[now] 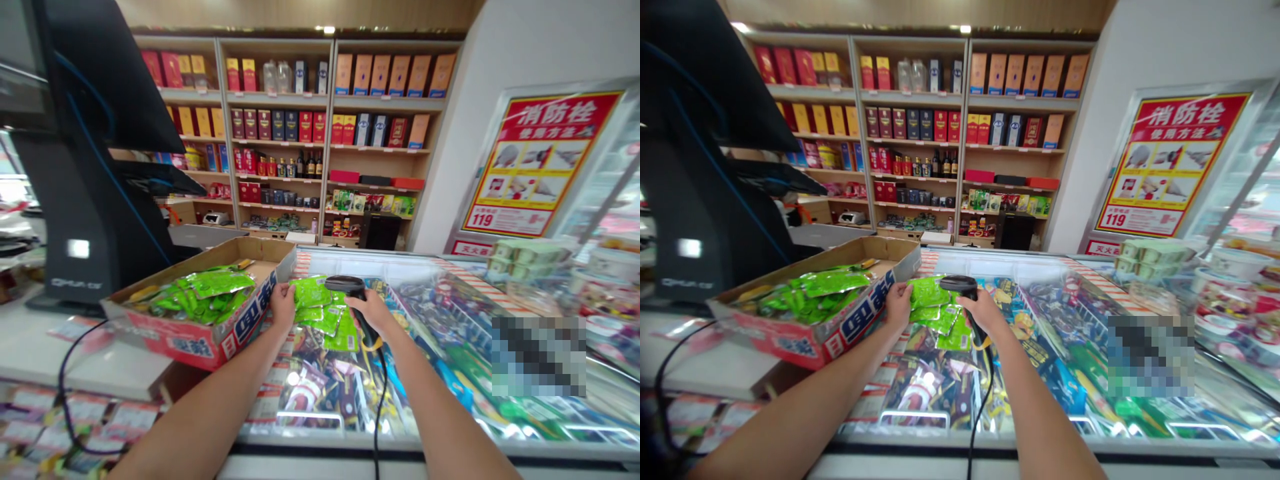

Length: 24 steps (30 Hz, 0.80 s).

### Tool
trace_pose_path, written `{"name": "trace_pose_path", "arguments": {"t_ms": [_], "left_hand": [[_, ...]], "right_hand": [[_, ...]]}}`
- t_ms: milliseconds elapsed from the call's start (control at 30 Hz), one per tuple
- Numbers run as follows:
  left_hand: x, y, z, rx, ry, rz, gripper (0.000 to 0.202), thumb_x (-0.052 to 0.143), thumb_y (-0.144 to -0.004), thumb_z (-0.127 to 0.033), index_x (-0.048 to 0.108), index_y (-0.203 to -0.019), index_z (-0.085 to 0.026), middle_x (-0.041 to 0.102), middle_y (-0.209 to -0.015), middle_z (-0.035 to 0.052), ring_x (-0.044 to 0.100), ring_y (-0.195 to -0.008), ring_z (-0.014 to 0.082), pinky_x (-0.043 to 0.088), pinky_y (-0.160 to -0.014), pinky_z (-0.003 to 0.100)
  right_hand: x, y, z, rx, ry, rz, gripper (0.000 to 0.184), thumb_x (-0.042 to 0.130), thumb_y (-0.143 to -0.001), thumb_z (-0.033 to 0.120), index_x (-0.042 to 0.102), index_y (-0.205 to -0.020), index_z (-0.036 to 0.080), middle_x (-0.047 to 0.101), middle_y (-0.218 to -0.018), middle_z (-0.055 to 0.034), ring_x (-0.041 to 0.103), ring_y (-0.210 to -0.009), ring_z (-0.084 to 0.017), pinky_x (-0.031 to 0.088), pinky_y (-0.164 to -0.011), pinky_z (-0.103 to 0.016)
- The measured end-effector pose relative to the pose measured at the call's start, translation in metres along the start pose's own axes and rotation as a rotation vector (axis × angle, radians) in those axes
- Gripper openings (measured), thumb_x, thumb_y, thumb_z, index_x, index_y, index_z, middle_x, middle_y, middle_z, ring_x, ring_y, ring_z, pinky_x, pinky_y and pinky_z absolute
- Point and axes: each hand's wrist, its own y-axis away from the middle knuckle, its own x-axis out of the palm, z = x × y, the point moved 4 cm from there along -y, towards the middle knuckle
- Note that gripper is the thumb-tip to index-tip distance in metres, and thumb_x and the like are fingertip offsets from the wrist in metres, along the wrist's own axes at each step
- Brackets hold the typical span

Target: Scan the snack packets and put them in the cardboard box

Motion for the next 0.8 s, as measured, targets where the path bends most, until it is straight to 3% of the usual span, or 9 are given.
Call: {"name": "trace_pose_path", "arguments": {"t_ms": [533,667,800], "left_hand": [[-0.001,0.002,-0.002,0.012,-0.066,-0.008,0.009,0.063,-0.071,-0.020,0.056,-0.075,-0.018,0.062,-0.063,-0.0015,0.062,-0.062,0.0138,0.047,-0.062,0.024],[0.003,0.008,-0.024,0.038,-0.055,0.028,0.007,0.059,-0.074,-0.020,0.053,-0.074,-0.018,0.060,-0.062,-0.0019,0.060,-0.060,0.0129,0.045,-0.059,0.023],[-0.002,0.003,-0.067,0.101,0.013,-0.033,0.007,0.058,-0.075,-0.020,0.053,-0.079,-0.017,0.061,-0.068,-0.0008,0.062,-0.065,0.0126,0.047,-0.063,0.023]], "right_hand": [[0.001,0.000,-0.001,0.014,-0.002,-0.027,0.019,0.066,-0.068,0.031,0.053,-0.058,0.020,0.055,-0.043,0.0023,0.050,-0.032,-0.013,0.039,-0.033,-0.023],[0.006,0.000,0.003,-0.011,-0.061,-0.032,0.019,0.066,-0.066,0.033,0.054,-0.060,0.019,0.055,-0.043,0.0021,0.050,-0.033,-0.013,0.040,-0.034,-0.025],[0.021,0.000,0.023,-0.030,-0.154,-0.032,0.023,0.068,-0.064,0.037,0.056,-0.061,0.018,0.056,-0.046,0.0014,0.050,-0.034,-0.012,0.041,-0.035,-0.024]]}}
